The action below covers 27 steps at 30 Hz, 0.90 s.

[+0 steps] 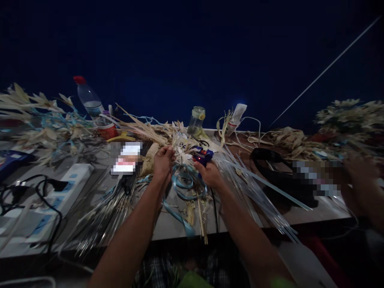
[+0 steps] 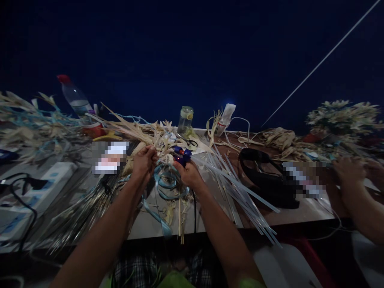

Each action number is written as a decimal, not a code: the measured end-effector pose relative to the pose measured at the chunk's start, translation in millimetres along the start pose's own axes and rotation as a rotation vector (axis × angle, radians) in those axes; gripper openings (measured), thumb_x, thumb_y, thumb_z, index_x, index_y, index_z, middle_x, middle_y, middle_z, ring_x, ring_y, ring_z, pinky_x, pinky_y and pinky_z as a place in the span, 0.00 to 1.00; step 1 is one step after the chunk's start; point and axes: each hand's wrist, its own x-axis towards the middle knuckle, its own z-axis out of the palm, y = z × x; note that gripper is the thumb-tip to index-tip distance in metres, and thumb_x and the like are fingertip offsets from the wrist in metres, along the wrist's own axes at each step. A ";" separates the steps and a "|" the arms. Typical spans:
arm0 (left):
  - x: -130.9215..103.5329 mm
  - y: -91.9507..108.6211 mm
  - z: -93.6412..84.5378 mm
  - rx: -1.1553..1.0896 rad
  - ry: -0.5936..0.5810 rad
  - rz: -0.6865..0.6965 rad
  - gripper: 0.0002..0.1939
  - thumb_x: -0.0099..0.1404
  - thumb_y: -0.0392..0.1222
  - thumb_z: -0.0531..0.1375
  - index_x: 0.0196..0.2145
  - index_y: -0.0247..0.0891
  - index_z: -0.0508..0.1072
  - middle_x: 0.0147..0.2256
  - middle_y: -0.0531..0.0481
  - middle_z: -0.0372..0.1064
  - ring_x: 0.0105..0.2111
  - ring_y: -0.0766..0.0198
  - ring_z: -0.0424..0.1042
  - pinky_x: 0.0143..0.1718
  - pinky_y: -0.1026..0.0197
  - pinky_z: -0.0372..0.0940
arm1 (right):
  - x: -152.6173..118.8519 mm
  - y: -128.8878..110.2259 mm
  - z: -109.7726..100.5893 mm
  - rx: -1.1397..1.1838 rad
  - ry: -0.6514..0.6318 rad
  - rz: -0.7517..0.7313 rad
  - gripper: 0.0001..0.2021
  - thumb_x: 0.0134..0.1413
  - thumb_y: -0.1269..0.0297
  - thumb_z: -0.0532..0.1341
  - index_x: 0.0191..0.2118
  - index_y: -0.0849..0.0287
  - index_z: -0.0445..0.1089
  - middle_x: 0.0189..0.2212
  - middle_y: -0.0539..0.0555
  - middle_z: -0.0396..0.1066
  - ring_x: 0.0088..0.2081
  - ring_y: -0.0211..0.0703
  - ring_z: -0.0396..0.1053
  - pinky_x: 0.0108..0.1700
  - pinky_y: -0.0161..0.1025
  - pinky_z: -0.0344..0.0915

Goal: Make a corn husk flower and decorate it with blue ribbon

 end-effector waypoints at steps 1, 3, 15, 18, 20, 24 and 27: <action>-0.4 0.4 0.1 0.003 0.001 -0.009 0.09 0.45 0.38 0.62 0.25 0.34 0.65 0.16 0.59 0.57 0.13 0.77 0.54 0.14 0.71 0.44 | -0.3 -0.5 -0.1 -0.006 -0.011 -0.002 0.22 0.51 0.51 0.52 0.40 0.65 0.71 0.37 0.58 0.73 0.40 0.48 0.69 0.45 0.43 0.64; -0.8 0.8 -0.2 0.007 -0.004 -0.018 0.10 0.45 0.39 0.63 0.26 0.34 0.66 0.16 0.59 0.57 0.13 0.76 0.54 0.13 0.71 0.43 | -1.3 -1.6 0.0 -0.020 -0.041 -0.011 0.22 0.51 0.51 0.51 0.40 0.65 0.71 0.37 0.58 0.73 0.41 0.47 0.69 0.46 0.42 0.64; -2.0 2.8 -0.1 -0.024 -0.026 -0.035 0.11 0.44 0.38 0.63 0.25 0.35 0.65 0.16 0.59 0.56 0.13 0.76 0.54 0.14 0.71 0.42 | -0.9 -3.7 -2.5 -0.031 -0.036 0.011 0.21 0.51 0.53 0.52 0.40 0.65 0.71 0.38 0.59 0.72 0.42 0.47 0.69 0.47 0.42 0.63; -1.9 3.2 -0.3 -0.017 -0.021 -0.030 0.11 0.44 0.39 0.63 0.25 0.35 0.65 0.16 0.60 0.56 0.14 0.76 0.54 0.14 0.71 0.43 | -1.4 -4.0 -2.4 -0.040 -0.043 -0.007 0.20 0.51 0.53 0.52 0.40 0.64 0.71 0.39 0.58 0.72 0.43 0.47 0.68 0.47 0.42 0.62; -1.3 2.4 -0.5 -0.020 -0.024 -0.022 0.11 0.44 0.39 0.63 0.25 0.35 0.65 0.16 0.60 0.56 0.14 0.76 0.54 0.14 0.71 0.44 | -1.0 -3.4 -2.6 -0.043 -0.046 -0.012 0.20 0.52 0.53 0.52 0.39 0.64 0.71 0.38 0.58 0.72 0.42 0.47 0.68 0.47 0.42 0.62; -0.6 0.5 -1.0 -0.018 -0.036 -0.008 0.10 0.45 0.38 0.63 0.25 0.35 0.65 0.16 0.59 0.56 0.14 0.76 0.54 0.15 0.70 0.46 | -0.1 -1.4 -3.5 -0.023 -0.044 0.006 0.20 0.51 0.53 0.52 0.39 0.64 0.71 0.36 0.57 0.72 0.40 0.47 0.69 0.45 0.43 0.63; -1.1 1.0 -1.4 -0.018 -0.039 -0.003 0.10 0.45 0.39 0.63 0.24 0.35 0.65 0.16 0.59 0.56 0.14 0.76 0.54 0.14 0.70 0.45 | -0.4 -1.3 -3.3 -0.026 -0.050 -0.004 0.19 0.51 0.53 0.53 0.39 0.63 0.71 0.37 0.57 0.72 0.41 0.47 0.68 0.46 0.43 0.63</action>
